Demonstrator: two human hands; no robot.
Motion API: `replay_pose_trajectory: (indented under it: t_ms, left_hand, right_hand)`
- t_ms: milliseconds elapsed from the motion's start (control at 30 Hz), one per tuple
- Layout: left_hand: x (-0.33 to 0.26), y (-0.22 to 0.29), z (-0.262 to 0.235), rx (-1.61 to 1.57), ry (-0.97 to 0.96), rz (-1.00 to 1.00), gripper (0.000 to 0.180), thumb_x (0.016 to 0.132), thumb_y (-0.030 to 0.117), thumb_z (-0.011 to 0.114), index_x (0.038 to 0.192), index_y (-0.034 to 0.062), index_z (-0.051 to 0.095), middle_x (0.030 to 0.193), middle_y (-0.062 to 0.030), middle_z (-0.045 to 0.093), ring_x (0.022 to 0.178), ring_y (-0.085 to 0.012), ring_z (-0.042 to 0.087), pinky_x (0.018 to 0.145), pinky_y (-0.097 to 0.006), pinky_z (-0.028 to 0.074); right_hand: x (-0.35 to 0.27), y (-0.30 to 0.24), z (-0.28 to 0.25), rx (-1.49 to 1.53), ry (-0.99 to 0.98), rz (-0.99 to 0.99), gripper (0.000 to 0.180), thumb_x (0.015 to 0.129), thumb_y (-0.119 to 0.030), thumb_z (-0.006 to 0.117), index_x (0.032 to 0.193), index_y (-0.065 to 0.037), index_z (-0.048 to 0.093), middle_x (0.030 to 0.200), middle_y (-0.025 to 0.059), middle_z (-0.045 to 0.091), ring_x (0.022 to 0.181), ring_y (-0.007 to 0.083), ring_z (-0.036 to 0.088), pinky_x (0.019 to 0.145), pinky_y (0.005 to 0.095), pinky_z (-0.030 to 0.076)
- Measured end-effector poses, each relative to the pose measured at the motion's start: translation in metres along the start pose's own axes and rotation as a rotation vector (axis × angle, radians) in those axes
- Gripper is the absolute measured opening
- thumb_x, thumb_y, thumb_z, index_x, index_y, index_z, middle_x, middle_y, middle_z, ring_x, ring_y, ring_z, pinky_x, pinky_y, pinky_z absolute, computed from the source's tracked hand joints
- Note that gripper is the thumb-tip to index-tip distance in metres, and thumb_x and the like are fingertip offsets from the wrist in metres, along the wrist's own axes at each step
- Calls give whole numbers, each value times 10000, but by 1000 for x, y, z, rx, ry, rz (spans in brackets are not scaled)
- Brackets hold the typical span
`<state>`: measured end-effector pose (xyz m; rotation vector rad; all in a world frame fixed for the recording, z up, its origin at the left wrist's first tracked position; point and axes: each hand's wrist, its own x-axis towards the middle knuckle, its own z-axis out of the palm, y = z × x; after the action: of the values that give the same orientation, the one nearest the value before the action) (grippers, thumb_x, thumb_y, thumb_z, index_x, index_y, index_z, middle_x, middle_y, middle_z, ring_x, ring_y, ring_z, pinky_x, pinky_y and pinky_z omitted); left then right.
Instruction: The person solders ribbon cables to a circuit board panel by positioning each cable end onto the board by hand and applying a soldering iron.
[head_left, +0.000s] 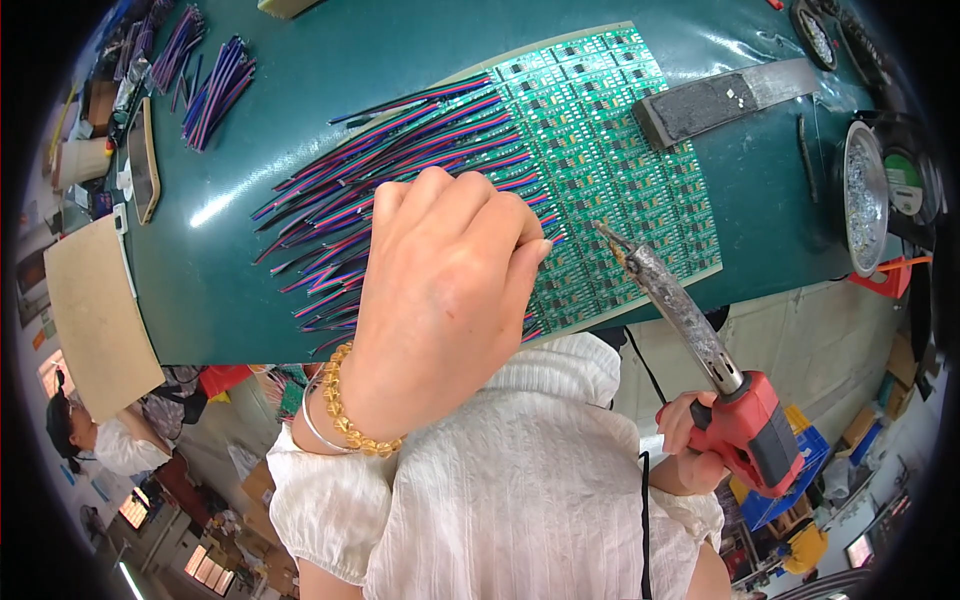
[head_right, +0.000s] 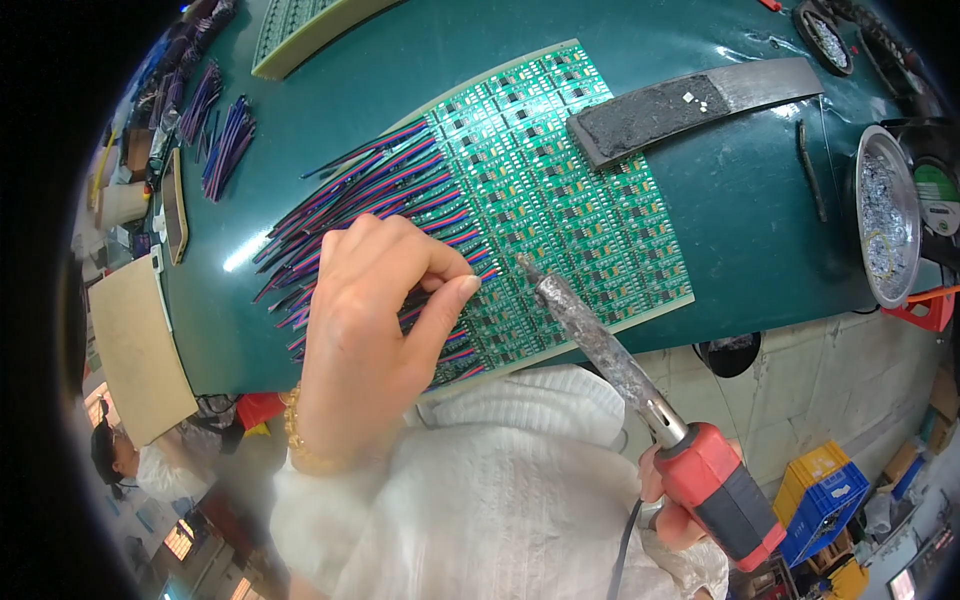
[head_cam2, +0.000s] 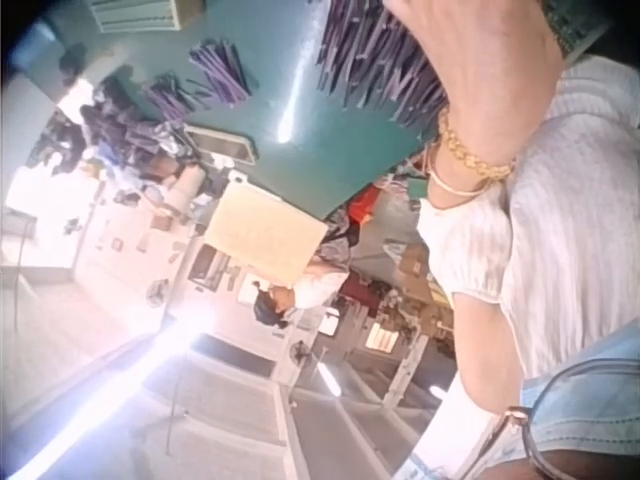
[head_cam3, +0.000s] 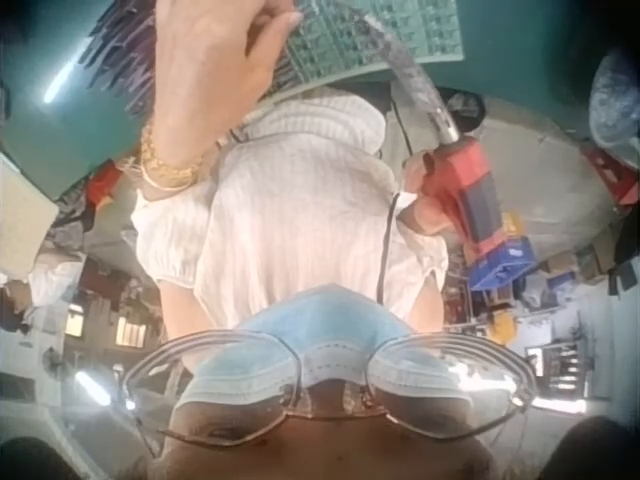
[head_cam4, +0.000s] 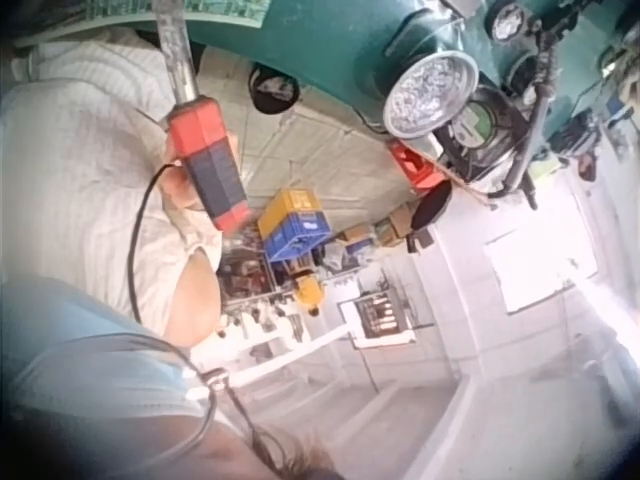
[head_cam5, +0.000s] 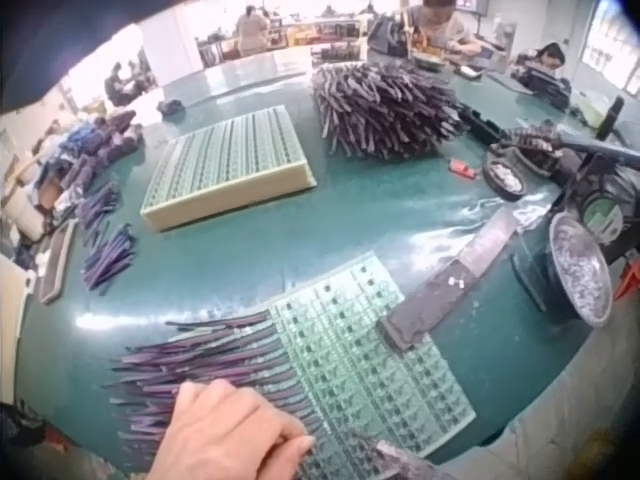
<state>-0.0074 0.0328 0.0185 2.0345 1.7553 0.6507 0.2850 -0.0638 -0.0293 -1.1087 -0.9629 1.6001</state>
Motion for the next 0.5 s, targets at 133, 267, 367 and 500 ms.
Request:
replay_pose_trajectory:
  t_ms: [133,267,367,500]
  left_hand:
    - [-2,-5,2,-5,16,19,105,767,22,728,790,56,631,732,-38,556,714,-217,496,702,-347,335]
    - [-5,-7,-1,-6,22,25,99,775,29,726,806,57,636,743,-42,567,720,-225,499,703,-350,341]
    - [-6,-2,-8,0,38,25,106,778,37,726,832,55,637,770,-55,582,736,-238,512,718,-355,360]
    - [-2,-37,-46,288,266,-9,101,804,61,712,878,39,647,855,-104,626,818,-287,562,754,-380,435]
  right_hand:
    - [10,4,9,-246,-148,-211,863,852,-672,587,1327,32,434,544,-17,485,441,121,457,469,274,390]
    - [11,4,14,-183,-48,-189,853,860,-663,586,1324,33,424,540,-16,475,437,121,447,465,276,386]
    - [16,9,15,-29,-35,-214,836,873,-647,583,1322,38,418,537,-12,468,434,123,440,459,279,382]
    - [10,5,11,-32,52,-237,836,837,-628,637,1256,77,477,551,25,474,464,153,460,484,316,409]
